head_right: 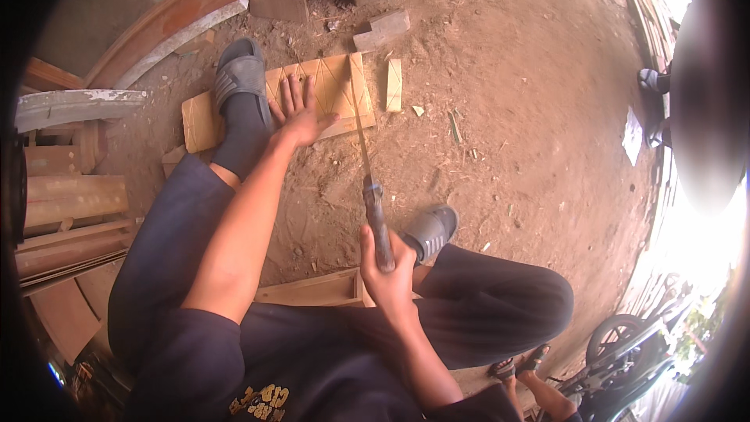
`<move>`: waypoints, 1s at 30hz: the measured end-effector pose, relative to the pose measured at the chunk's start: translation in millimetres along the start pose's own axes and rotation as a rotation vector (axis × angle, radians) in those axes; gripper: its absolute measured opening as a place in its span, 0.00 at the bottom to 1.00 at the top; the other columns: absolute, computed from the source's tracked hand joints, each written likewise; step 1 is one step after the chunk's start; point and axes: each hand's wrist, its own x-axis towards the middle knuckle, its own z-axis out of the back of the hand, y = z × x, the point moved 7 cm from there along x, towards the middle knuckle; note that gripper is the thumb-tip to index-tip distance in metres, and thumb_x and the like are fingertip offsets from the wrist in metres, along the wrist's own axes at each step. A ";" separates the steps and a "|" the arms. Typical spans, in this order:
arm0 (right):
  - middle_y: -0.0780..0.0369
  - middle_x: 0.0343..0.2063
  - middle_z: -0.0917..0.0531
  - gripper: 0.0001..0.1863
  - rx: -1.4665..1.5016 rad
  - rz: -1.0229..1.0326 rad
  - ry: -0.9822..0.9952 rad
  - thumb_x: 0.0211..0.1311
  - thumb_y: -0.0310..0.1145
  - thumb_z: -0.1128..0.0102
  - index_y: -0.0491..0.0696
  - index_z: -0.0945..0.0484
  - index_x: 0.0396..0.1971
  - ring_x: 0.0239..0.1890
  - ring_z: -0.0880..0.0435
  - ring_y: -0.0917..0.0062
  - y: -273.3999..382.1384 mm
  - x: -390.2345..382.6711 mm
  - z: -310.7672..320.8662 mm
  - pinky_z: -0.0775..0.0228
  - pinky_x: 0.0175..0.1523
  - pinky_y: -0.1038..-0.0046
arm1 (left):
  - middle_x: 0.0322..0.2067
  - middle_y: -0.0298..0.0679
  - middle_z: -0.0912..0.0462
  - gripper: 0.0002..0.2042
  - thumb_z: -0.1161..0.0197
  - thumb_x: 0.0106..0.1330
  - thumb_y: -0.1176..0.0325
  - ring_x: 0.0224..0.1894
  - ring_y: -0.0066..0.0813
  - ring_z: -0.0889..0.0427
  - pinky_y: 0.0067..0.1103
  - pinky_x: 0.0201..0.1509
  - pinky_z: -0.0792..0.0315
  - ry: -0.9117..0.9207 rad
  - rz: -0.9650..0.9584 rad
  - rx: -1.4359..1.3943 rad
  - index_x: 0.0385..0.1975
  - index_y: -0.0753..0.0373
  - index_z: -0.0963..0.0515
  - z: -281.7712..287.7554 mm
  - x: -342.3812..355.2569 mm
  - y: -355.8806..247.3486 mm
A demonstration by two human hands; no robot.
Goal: The person sits on the ground and uses a hand saw to cut a small wooden plank into several smaller pieces. They hold the wood steady with their left hand and foot while sawing with their right hand.
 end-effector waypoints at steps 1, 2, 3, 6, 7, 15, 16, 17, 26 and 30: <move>0.68 0.13 0.29 0.14 0.026 -0.014 0.012 0.68 0.32 0.42 0.38 0.24 0.23 0.19 0.34 0.91 1.0 14.3 -5.8 0.42 0.22 0.79 | 0.72 0.47 0.85 0.54 0.48 0.60 0.31 0.72 0.44 0.92 0.57 0.65 0.88 -0.006 0.008 0.006 0.73 0.52 0.74 0.3 0.1 0.6; 0.68 0.12 0.31 0.17 0.033 -0.061 0.000 0.68 0.34 0.43 0.39 0.25 0.22 0.19 0.34 0.91 3.5 33.2 -15.4 0.43 0.22 0.78 | 0.72 0.47 0.85 0.54 0.48 0.60 0.31 0.72 0.44 0.92 0.57 0.65 0.88 -0.013 0.017 0.012 0.73 0.52 0.74 0.0 -1.7 2.0; 0.68 0.12 0.34 0.19 0.000 -0.061 -0.030 0.69 0.37 0.43 0.40 0.28 0.20 0.18 0.36 0.89 -6.2 59.3 -25.8 0.45 0.21 0.75 | 0.72 0.47 0.85 0.54 0.48 0.60 0.31 0.72 0.44 0.92 0.57 0.66 0.87 0.002 0.012 0.015 0.72 0.53 0.74 -0.3 -0.4 -6.6; 0.64 0.11 0.35 0.21 -0.141 0.022 -0.064 0.68 0.38 0.43 0.40 0.29 0.18 0.18 0.40 0.86 10.7 93.2 -44.7 0.45 0.22 0.72 | 0.72 0.48 0.85 0.55 0.49 0.59 0.31 0.72 0.43 0.91 0.54 0.69 0.85 0.051 0.020 0.036 0.72 0.55 0.75 -3.5 -3.1 -13.8; 0.63 0.11 0.34 0.20 -0.072 0.020 -0.066 0.68 0.37 0.42 0.40 0.29 0.18 0.18 0.38 0.87 3.0 87.8 -39.2 0.44 0.21 0.73 | 0.71 0.48 0.86 0.55 0.48 0.59 0.31 0.72 0.43 0.92 0.55 0.68 0.85 0.052 -0.003 0.026 0.72 0.55 0.76 -3.2 -2.5 -12.0; 0.65 0.10 0.33 0.19 -0.055 -0.023 -0.024 0.67 0.34 0.41 0.40 0.28 0.18 0.17 0.37 0.89 4.1 17.4 -20.4 0.42 0.20 0.75 | 0.72 0.46 0.84 0.55 0.47 0.58 0.30 0.72 0.43 0.91 0.57 0.66 0.88 -0.015 0.015 0.006 0.73 0.52 0.73 -3.4 -0.7 4.0; 0.65 0.10 0.35 0.20 -0.073 -0.004 -0.037 0.67 0.36 0.42 0.40 0.29 0.17 0.16 0.39 0.87 8.5 37.3 -25.2 0.44 0.20 0.72 | 0.72 0.45 0.84 0.55 0.47 0.58 0.30 0.72 0.42 0.91 0.57 0.66 0.88 -0.021 0.006 -0.003 0.73 0.52 0.73 -2.0 1.2 -0.5; 0.63 0.09 0.35 0.21 0.004 -0.035 -0.020 0.67 0.37 0.42 0.40 0.30 0.16 0.17 0.40 0.86 1.8 62.9 -31.5 0.46 0.20 0.69 | 0.72 0.45 0.84 0.55 0.47 0.58 0.30 0.72 0.42 0.91 0.56 0.66 0.88 -0.022 -0.002 -0.007 0.73 0.52 0.73 -3.4 1.2 -4.5; 0.59 0.10 0.32 0.16 -0.068 0.002 -0.031 0.64 0.31 0.40 0.38 0.26 0.19 0.17 0.34 0.87 -8.0 -18.0 0.7 0.40 0.21 0.73 | 0.72 0.44 0.87 0.55 0.47 0.59 0.30 0.71 0.43 0.93 0.56 0.66 0.89 -0.012 0.002 0.016 0.73 0.52 0.74 -5.6 -0.1 0.2; 0.60 0.10 0.31 0.14 0.001 0.018 -0.083 0.61 0.30 0.40 0.38 0.27 0.19 0.17 0.32 0.86 -18.2 91.8 -27.0 0.38 0.22 0.71 | 0.72 0.46 0.86 0.55 0.48 0.59 0.30 0.72 0.43 0.92 0.56 0.67 0.86 0.029 -0.018 0.018 0.72 0.53 0.74 -5.1 -3.3 -17.8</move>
